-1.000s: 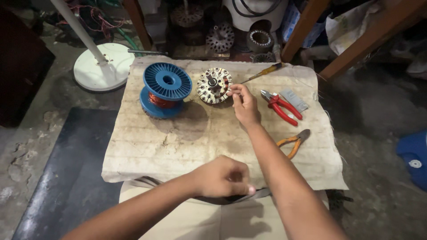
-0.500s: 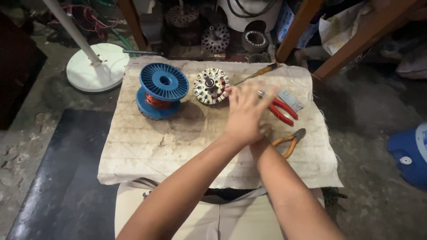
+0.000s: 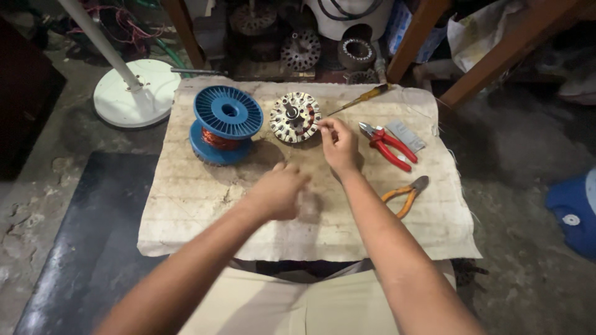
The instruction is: The person winds copper wire from a blue spool by hand into the slots of a motor stator mounted on a workbench, pressing each wire turn into place around the stator and rotating the stator to reach different slots, occasionally using a small screwdriver to help seat the wire.
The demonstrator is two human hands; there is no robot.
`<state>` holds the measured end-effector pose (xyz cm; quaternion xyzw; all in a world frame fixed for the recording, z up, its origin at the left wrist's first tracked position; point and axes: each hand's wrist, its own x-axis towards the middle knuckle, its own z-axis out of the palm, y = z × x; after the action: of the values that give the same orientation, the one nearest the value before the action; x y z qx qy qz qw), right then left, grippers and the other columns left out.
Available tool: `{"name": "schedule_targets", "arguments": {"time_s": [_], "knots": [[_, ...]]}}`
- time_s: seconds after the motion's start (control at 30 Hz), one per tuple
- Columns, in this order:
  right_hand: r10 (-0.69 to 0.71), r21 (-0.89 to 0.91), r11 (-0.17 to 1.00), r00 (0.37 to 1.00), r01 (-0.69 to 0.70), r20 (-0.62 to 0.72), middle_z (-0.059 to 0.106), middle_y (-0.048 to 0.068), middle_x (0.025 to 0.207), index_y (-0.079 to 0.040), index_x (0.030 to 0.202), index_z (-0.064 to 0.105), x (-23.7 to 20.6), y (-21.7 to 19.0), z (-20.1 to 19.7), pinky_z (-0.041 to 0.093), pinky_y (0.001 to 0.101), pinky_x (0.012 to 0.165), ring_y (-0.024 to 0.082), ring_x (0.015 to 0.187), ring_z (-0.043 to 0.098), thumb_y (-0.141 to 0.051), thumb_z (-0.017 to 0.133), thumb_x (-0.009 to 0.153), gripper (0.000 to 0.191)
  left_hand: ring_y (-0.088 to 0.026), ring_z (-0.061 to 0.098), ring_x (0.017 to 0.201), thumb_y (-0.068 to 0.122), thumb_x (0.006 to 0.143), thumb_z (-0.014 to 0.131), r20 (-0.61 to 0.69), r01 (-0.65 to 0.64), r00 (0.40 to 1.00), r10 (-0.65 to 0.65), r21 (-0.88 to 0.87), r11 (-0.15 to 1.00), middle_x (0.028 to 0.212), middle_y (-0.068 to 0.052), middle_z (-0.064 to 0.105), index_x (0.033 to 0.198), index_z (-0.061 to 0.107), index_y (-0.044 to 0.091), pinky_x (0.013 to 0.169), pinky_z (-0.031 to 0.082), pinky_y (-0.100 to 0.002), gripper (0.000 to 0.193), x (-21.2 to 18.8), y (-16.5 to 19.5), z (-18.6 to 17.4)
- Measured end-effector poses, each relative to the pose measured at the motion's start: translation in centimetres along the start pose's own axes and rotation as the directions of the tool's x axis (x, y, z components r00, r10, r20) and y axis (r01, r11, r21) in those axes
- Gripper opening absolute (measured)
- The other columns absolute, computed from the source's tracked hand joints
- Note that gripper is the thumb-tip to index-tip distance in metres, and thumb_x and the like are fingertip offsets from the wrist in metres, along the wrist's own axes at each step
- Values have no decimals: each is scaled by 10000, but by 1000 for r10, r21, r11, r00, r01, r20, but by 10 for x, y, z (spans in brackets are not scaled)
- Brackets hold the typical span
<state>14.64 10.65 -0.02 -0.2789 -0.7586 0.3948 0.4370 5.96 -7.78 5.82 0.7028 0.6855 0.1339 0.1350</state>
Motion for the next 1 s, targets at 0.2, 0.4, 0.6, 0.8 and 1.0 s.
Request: {"name": "schedule_targets", "arguments": {"time_s": [0.2, 0.4, 0.6, 0.8, 1.0], "knots": [[20, 108, 994, 997, -27, 70, 718, 1, 988, -39, 1080, 761, -3, 5, -3, 488, 234, 673, 64, 743, 581, 55, 573, 900, 277, -262, 702, 1097, 216, 734, 814, 277, 61, 948, 154, -635, 770, 1203, -137, 731, 1285, 626, 99, 950, 561, -383, 594, 7, -36, -22], [-8, 358, 932, 983, -59, 182, 734, -1, 1001, -3, 1132, 784, 5, 13, -10, 498, 203, 713, 49, 775, 610, -25, 551, 954, 294, -359, 594, 1130, 157, 756, 791, -472, 151, 826, -309, -344, 927, 1162, -146, 661, 1234, 663, 72, 953, 501, -478, 501, 57, -31, -8], [168, 487, 851, 980, -198, 106, 720, -34, 893, -70, 1164, 691, 5, 19, -5, 502, 188, 702, 21, 774, 627, -82, 757, 860, 312, -376, 504, 1213, 221, 736, 823, -540, 147, 835, -107, 33, 989, 1228, -109, 613, 1020, 743, 130, 978, 485, -485, 309, 90, -46, 34], [187, 230, 953, 980, -199, 74, 769, 1, 911, -20, 1043, 760, 11, 24, -6, 542, 209, 724, 39, 785, 673, -62, 780, 877, 173, -329, 527, 1316, 165, 773, 772, -723, -56, 688, 62, 33, 998, 1308, -81, 604, 1111, 747, 177, 1028, 488, -406, 339, 85, -71, 58], [204, 77, 975, 978, -208, 46, 768, 21, 831, -23, 957, 772, 11, 21, 0, 558, 218, 692, 62, 729, 687, -96, 784, 873, 112, -341, 536, 1238, 201, 751, 765, -605, 77, 785, -135, -121, 990, 1238, -101, 607, 1181, 673, 114, 1017, 464, -469, 448, 81, -69, 54]]}}
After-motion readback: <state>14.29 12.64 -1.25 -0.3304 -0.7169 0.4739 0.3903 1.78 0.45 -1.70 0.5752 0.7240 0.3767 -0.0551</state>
